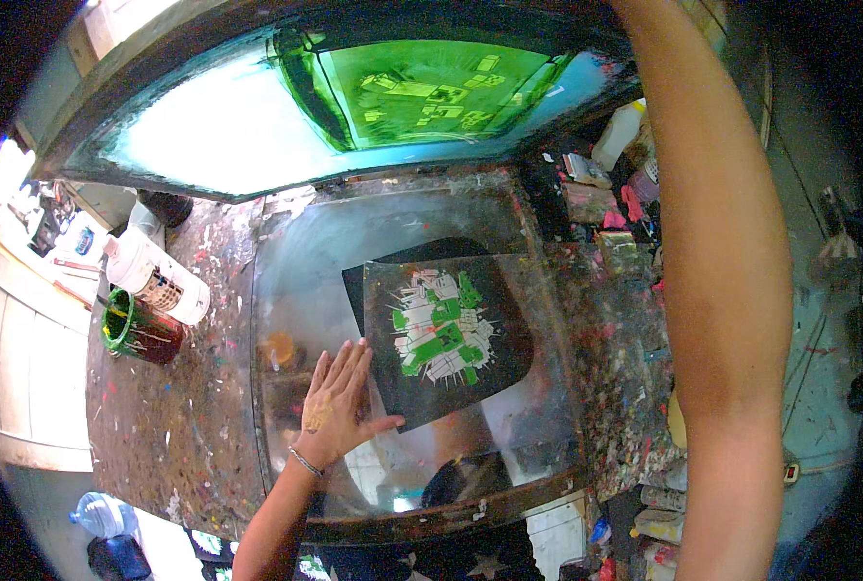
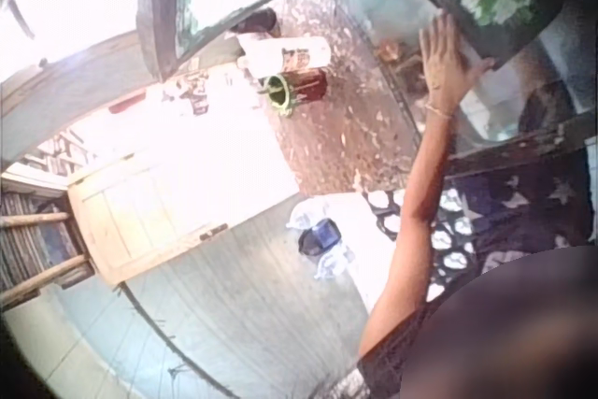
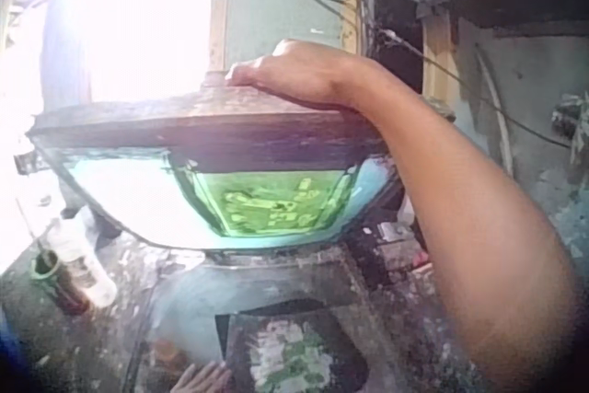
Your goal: The person performs screen printing on black t-shirts using a squeegee to pull green ink across a screen. They repeatedly place shirts under the screen, apply ink, and stack the printed shirts on a nearby table.
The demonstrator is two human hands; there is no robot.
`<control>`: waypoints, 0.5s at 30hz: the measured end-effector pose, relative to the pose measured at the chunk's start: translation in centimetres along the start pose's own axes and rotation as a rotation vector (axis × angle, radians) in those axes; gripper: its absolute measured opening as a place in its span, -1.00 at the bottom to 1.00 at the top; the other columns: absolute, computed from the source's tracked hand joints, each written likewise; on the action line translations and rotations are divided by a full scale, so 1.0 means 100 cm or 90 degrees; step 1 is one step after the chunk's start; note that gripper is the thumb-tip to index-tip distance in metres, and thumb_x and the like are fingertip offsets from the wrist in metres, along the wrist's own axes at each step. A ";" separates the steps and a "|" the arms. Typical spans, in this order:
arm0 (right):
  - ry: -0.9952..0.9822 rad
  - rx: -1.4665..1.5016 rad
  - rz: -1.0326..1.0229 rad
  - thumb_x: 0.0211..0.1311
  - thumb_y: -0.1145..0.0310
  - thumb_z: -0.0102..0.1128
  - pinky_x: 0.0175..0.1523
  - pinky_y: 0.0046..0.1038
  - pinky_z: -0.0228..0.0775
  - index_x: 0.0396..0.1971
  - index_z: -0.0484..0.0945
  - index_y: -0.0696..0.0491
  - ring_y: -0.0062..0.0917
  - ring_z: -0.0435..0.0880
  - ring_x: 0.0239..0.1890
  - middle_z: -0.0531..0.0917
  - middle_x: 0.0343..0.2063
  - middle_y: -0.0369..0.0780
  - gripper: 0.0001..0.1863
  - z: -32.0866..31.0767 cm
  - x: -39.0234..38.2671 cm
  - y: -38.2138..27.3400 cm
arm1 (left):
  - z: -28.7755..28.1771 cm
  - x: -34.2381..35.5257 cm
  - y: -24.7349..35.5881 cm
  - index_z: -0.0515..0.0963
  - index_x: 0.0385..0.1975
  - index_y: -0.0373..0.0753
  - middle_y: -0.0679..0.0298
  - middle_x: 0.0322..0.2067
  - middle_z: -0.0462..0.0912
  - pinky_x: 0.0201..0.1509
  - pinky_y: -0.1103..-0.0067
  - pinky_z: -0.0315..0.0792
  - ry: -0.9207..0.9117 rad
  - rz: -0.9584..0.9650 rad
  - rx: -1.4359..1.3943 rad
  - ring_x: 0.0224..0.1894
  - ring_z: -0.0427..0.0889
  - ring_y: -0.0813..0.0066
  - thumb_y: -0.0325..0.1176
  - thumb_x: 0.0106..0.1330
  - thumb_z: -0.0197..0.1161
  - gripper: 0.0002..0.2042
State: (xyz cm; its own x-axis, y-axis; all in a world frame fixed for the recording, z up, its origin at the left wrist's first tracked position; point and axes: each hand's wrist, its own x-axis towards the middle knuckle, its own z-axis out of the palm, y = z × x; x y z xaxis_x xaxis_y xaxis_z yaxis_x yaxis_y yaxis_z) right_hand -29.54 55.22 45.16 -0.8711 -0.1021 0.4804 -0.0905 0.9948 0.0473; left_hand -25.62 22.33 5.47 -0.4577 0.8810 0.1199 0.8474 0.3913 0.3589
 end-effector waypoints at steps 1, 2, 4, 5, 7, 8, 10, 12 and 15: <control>0.006 -0.010 0.021 0.40 -0.27 -0.11 0.34 -0.16 0.31 0.13 0.65 0.03 0.03 0.59 0.17 0.63 0.11 0.14 -0.29 -0.001 0.000 0.000 | 0.000 0.001 -0.001 0.25 0.44 -0.38 0.05 0.48 0.26 0.63 0.15 -0.10 -0.001 0.000 0.005 0.56 0.13 0.17 0.43 0.08 0.32 0.10; 0.007 -0.012 0.021 0.40 -0.27 -0.11 0.35 -0.16 0.31 0.13 0.65 0.03 0.03 0.58 0.18 0.63 0.11 0.14 -0.29 0.000 0.001 0.000 | -0.001 0.001 0.000 0.26 0.44 -0.38 0.06 0.48 0.26 0.63 0.15 -0.10 -0.011 -0.001 0.011 0.56 0.14 0.17 0.43 0.08 0.32 0.10; 0.014 -0.024 0.022 0.40 -0.26 -0.10 0.36 -0.17 0.30 0.14 0.65 0.02 0.02 0.58 0.19 0.62 0.13 0.14 -0.30 0.000 0.002 0.000 | -0.001 0.003 -0.001 0.26 0.43 -0.38 0.06 0.48 0.27 0.63 0.15 -0.09 0.005 0.007 0.011 0.56 0.14 0.16 0.44 0.07 0.32 0.10; 0.009 -0.019 0.028 0.40 -0.26 -0.10 0.36 -0.17 0.30 0.13 0.65 0.03 0.02 0.58 0.19 0.62 0.13 0.13 -0.30 0.000 0.003 0.001 | -0.002 0.004 -0.002 0.26 0.43 -0.38 0.06 0.48 0.27 0.62 0.14 -0.09 0.001 0.001 0.012 0.56 0.14 0.16 0.44 0.07 0.32 0.10; 0.001 -0.010 0.038 0.40 -0.25 -0.10 0.36 -0.18 0.30 0.12 0.66 0.04 0.01 0.58 0.19 0.62 0.14 0.13 -0.31 0.001 0.003 0.001 | -0.002 0.004 -0.002 0.26 0.44 -0.38 0.06 0.48 0.27 0.62 0.14 -0.08 0.003 0.009 0.015 0.56 0.14 0.16 0.44 0.08 0.31 0.10; 0.009 -0.017 0.029 0.41 -0.25 -0.09 0.36 -0.18 0.30 0.11 0.66 0.04 0.00 0.59 0.19 0.62 0.14 0.13 -0.31 0.001 0.004 0.002 | -0.002 0.003 -0.002 0.26 0.44 -0.38 0.06 0.48 0.27 0.62 0.14 -0.08 0.004 0.010 0.017 0.56 0.15 0.16 0.44 0.08 0.30 0.10; 0.023 -0.029 0.012 0.41 -0.24 -0.08 0.36 -0.18 0.30 0.09 0.67 0.05 0.00 0.59 0.19 0.62 0.13 0.13 -0.32 0.002 0.004 0.002 | -0.001 0.003 -0.003 0.24 0.44 -0.38 0.06 0.49 0.24 0.62 0.14 -0.09 0.000 0.012 0.024 0.57 0.12 0.16 0.42 0.13 0.27 0.07; 0.022 0.002 0.015 0.41 -0.23 -0.06 0.35 -0.18 0.31 0.07 0.68 0.07 0.00 0.60 0.18 0.63 0.12 0.13 -0.32 0.002 0.002 0.000 | 0.000 0.001 -0.004 0.21 0.45 -0.40 0.03 0.50 0.21 0.63 0.14 -0.12 -0.007 0.014 0.033 0.58 0.10 0.14 0.39 0.17 0.25 0.05; 0.027 -0.004 0.012 0.41 -0.23 -0.05 0.34 -0.18 0.31 0.05 0.68 0.10 0.00 0.61 0.16 0.65 0.10 0.13 -0.31 0.000 -0.001 -0.003 | 0.002 0.002 -0.006 0.15 0.47 -0.43 -0.02 0.51 0.17 0.63 0.14 -0.17 -0.019 0.019 0.044 0.59 0.06 0.09 0.35 0.21 0.23 0.05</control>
State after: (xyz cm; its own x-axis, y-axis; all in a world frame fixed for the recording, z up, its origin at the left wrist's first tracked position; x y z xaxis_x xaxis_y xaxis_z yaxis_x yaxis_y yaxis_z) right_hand -29.46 54.90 45.09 -0.8510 -0.0828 0.5186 -0.0705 0.9966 0.0434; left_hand -26.12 22.31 5.09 -0.4242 0.8998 0.1020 0.8779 0.3809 0.2903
